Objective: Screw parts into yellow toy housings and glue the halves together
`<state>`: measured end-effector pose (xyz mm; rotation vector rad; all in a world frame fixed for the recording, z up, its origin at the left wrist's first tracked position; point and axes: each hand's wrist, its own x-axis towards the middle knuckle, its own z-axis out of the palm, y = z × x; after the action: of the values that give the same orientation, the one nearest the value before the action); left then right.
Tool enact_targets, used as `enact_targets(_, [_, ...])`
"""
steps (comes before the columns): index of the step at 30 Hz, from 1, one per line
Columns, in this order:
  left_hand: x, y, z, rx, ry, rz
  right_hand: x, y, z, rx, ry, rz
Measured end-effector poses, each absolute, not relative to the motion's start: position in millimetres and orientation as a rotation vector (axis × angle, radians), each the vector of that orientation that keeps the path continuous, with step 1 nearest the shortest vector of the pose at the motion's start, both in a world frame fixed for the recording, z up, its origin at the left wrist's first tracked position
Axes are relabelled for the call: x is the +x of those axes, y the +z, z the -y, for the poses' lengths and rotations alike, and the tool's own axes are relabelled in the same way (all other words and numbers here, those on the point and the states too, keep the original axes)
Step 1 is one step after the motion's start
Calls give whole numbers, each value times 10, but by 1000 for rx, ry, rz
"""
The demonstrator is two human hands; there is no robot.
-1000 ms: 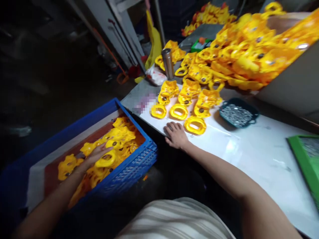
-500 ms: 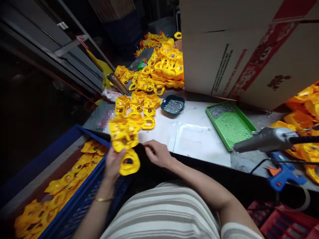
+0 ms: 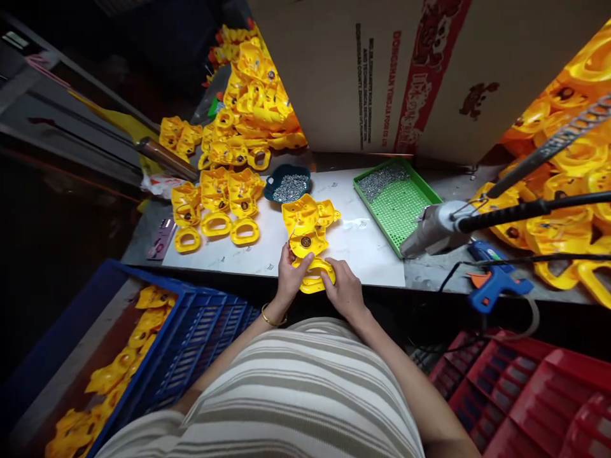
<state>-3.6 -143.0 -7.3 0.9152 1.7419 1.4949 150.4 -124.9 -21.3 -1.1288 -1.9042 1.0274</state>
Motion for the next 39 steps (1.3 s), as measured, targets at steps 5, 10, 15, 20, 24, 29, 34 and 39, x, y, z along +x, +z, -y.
enact_targets(5, [-122, -40, 1566, 760, 1561, -1567, 1521, -203, 1151, -1038, 1080, 1873])
enact_targets(10, [-223, -92, 1684, 719, 1510, -1635, 1778, -164, 1183, -1164, 1018, 1770])
enact_targets(15, [-330, -197, 1714, 817, 1518, -1821, 2040, -231, 1277, -1395, 828, 1817])
enact_targets(20, [-387, -271, 1781, 1125, 1431, -2052, 2134, -208, 1366, -1519, 714, 1902])
enact_targets(24, [-344, -124, 1789, 1488, 1308, -2202, 2163, -37, 1267, -1563, 636, 1843])
enact_targets(29, [-128, 166, 1529, 1991, 1237, -2065, 1969, 59, 789, -1430, 617, 1814])
enact_targets(34, [92, 210, 1196, 2135, 1059, -1853, 1799, -11, 512, -1440, 587, 1922])
enact_targets(39, [200, 126, 1002, 2105, 881, -1774, 1760, 148, 567, -1363, 722, 1878])
